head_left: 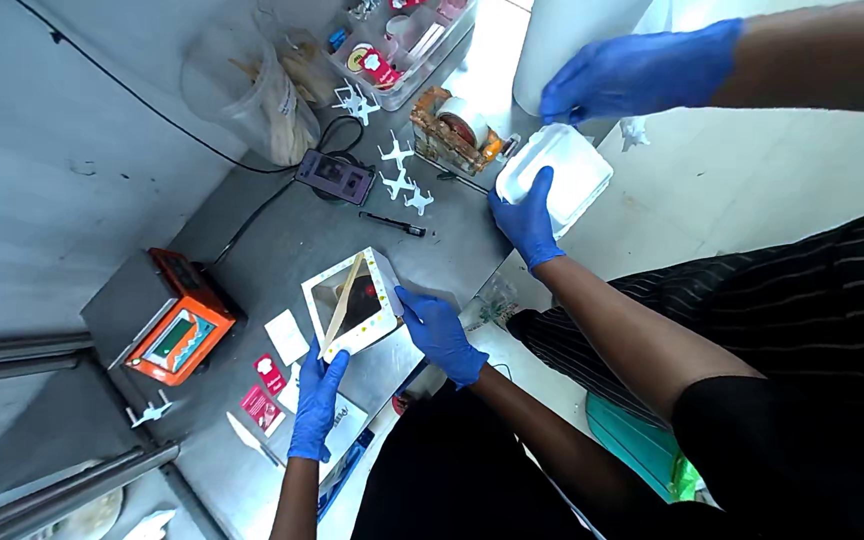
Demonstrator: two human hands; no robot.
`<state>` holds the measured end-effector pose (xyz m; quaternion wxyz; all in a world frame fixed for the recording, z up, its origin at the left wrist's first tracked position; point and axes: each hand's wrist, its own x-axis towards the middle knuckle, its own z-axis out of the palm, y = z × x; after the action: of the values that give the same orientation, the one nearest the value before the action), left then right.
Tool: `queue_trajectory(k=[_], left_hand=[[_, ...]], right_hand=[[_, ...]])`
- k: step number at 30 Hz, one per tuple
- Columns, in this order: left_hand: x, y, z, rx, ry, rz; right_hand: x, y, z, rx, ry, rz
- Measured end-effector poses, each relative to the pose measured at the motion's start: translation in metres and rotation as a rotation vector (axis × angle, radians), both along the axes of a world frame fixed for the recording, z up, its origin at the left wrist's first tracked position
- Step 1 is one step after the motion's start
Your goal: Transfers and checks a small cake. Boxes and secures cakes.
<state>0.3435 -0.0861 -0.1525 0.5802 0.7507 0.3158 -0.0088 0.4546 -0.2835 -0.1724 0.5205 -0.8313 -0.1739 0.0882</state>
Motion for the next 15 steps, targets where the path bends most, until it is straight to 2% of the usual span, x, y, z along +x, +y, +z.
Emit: queue_trajectory(k=[11,15], left_hand=[[0.001,-0.001,0.002,-0.004,-0.011,-0.004],[0.001,-0.002,0.003,0.032,0.008,-0.015]], right_hand=[[0.002,0.006,-0.006,-0.021,-0.011,-0.015],[0.007,0.002,-0.008,-0.022,0.053,0.035]])
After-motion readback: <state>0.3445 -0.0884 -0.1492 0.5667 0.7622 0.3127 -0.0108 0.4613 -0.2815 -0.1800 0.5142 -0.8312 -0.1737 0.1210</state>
